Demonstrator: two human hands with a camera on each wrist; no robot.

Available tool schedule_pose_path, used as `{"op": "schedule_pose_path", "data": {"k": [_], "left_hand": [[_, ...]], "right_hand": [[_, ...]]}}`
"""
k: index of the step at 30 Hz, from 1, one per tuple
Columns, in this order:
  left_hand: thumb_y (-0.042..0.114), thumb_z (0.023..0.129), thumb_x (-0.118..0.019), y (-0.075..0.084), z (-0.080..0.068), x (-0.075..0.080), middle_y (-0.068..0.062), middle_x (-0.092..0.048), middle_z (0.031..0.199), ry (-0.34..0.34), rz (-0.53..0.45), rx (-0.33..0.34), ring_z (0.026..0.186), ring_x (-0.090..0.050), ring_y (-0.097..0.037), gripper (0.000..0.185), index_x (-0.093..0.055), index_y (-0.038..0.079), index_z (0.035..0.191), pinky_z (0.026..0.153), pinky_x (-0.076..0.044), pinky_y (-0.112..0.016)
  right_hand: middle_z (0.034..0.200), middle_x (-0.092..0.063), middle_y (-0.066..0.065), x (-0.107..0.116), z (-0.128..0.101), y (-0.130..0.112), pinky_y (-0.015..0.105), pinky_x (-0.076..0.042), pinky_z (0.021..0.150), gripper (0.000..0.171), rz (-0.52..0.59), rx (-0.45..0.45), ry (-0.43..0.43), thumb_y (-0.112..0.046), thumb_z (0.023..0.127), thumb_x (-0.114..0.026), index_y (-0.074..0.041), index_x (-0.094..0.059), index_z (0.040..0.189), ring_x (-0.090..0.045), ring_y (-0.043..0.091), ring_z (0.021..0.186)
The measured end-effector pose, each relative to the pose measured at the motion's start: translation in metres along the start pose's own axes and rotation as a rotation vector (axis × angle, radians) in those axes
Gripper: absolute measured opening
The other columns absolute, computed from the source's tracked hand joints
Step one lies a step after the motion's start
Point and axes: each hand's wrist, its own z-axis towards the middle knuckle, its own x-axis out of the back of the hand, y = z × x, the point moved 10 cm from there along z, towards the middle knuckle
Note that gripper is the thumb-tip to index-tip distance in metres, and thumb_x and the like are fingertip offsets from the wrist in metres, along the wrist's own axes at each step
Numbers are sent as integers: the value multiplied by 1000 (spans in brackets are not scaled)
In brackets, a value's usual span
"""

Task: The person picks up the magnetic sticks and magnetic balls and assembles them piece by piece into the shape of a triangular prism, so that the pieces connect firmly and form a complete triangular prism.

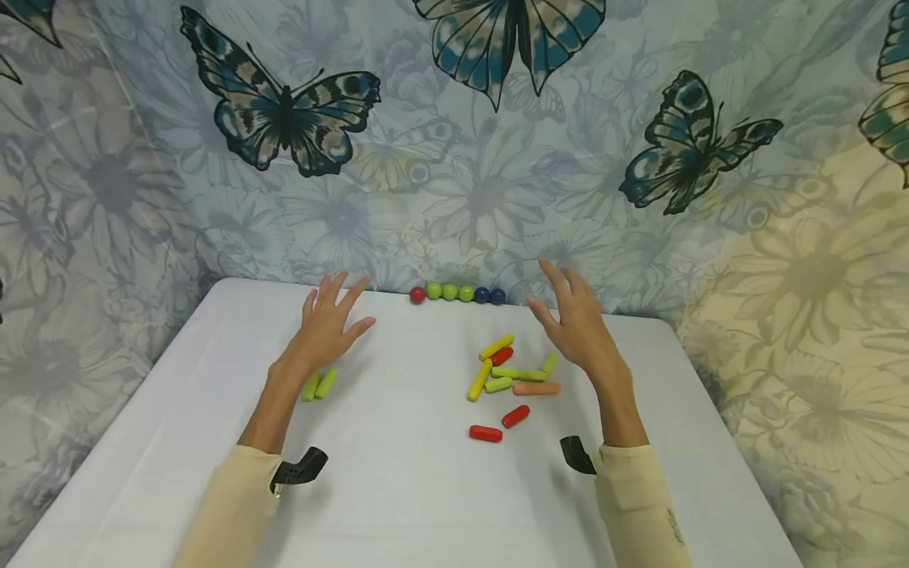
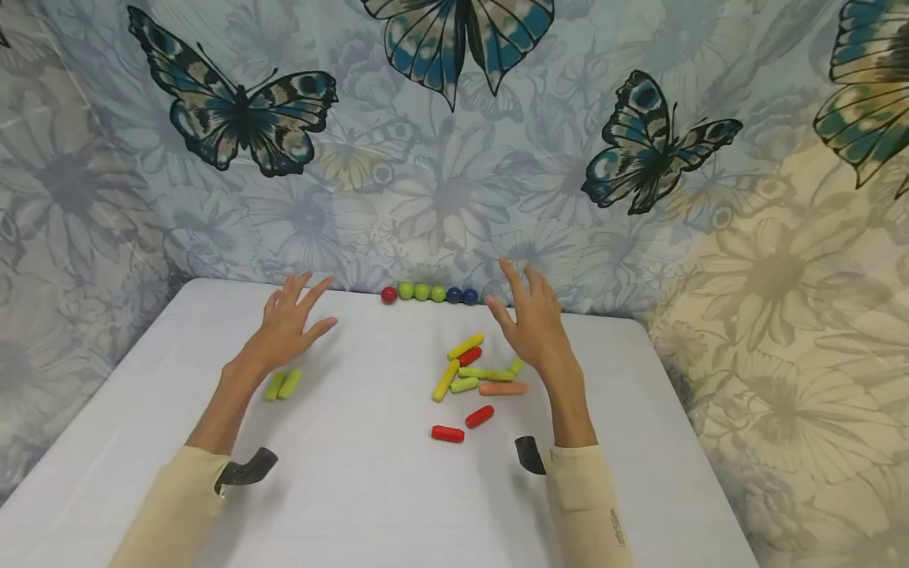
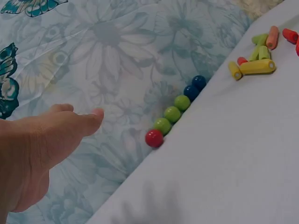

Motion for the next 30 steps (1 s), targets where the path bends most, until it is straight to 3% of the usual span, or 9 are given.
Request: {"op": "schedule_pose_path", "data": {"k": [5,11,17,22,25,28,30], "left_hand": [[35,107,-59,8,20,-22,-26,-18,172,-43,-30,-32,159,-13,-54,69,-27,16,165,124,-15,-73],[32,109,-55,18,54,-50,-22,-32,168,-116,-61,-51,157,-32,-42,63,-33,5,161,125,-28,-63],[22,108,-55,28,82,-79,-24,-33,167,-177,-108,-75,156,-32,-42,59,-36,-1,159,127,-30,-57],[15,107,-55,31,92,-106,-25,-18,173,-240,-95,-64,161,-19,-44,67,-23,0,164,126,-27,-63],[16,106,-56,34,95,-115,-22,-16,174,-254,-49,-36,161,-20,-43,67,-26,1,164,121,-30,-70],[19,105,-59,35,96,-117,-18,-31,169,-223,21,0,152,-38,-46,59,-40,4,159,111,-42,-69],[20,104,-60,34,97,-114,-18,-43,161,-165,48,19,138,-51,-47,52,-49,6,153,102,-50,-64]], "right_hand": [[156,-45,29,-3,-14,-9,70,-38,115,58,12,26,-39,-30,108,-58,-9,-40,159,-42,51,145],[151,-56,19,-19,-40,-22,62,-48,110,52,18,18,-166,-30,106,-62,-8,-50,152,-58,42,135],[135,-69,12,-47,-67,-38,52,-57,99,46,42,17,-312,-33,104,-66,-10,-59,143,-69,32,119],[132,-71,10,-72,-85,-50,45,-59,98,41,71,68,-415,-26,101,-70,-7,-63,138,-71,26,115],[128,-73,10,-87,-94,-55,41,-60,94,39,80,115,-462,-19,100,-71,-5,-65,136,-72,24,109],[122,-74,9,-104,-103,-57,38,-59,91,35,84,139,-527,-13,99,-71,-4,-67,133,-71,21,105],[120,-75,7,-114,-110,-57,34,-58,91,35,71,143,-581,-13,98,-73,-4,-68,131,-69,16,101]]}}
